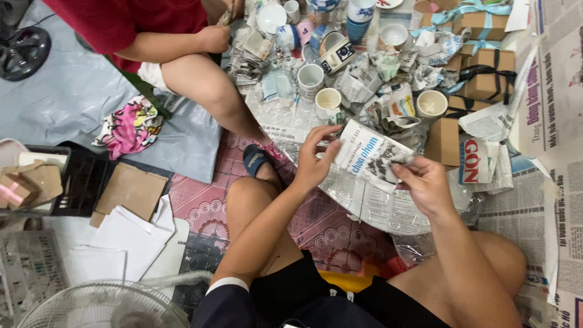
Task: The person sits on the floor and wraps various small items, including boxes and cups, using newspaper and plastic wrap. They fold the newspaper around each item and place the wrapped items on a pile.
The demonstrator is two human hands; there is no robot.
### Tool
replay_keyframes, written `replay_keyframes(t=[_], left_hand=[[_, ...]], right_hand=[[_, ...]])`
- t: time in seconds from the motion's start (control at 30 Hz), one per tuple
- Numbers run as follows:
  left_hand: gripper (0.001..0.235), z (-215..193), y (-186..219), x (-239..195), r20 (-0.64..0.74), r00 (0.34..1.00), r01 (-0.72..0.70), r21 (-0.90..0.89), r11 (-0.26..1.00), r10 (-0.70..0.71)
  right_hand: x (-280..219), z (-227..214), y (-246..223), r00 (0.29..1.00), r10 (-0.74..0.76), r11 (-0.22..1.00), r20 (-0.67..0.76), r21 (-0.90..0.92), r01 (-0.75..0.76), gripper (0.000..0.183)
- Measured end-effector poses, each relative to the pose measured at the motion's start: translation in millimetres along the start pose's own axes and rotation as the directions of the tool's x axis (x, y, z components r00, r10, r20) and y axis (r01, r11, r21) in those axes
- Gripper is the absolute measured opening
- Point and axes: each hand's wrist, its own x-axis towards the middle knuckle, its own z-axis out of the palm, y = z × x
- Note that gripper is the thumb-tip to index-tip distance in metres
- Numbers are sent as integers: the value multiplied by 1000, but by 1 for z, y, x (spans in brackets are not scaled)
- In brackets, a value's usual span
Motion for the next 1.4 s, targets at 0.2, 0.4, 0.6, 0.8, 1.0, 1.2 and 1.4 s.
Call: replay_keyframes(t=[0.2,0.4,0.6,0.8,1.0,1.2,1.4], left_hand=[[21,-3,-8,-7,167,967,-191,-13,981,191],[11,2,-41,-6,100,995,9,-214,977,13],[10,-1,-46,-8,21,962,266,-327,907,-274],[12,13,-37,-16,123,978,184,-129,974,-168],[39,29,-33,-33,325,931,235,-195,952,-163],[46,28,-44,-34,235,952,207,-29,978,-194],[38,37,-62,-42,289,929,263,-72,962,-232]], right_hand=[[3,-4,10,991,-114,993,72,8,114,28],[10,-9,13,998,-40,943,-54,327,56,34],[3,1,-10,996,46,808,-72,589,5,49],[-20,59,-13,951,-118,905,285,-363,221,91],[-34,93,21,977,24,886,210,-457,76,103],[-32,77,36,942,-12,999,337,41,-2,73],[-24,78,24,979,167,927,114,-355,-117,56]])
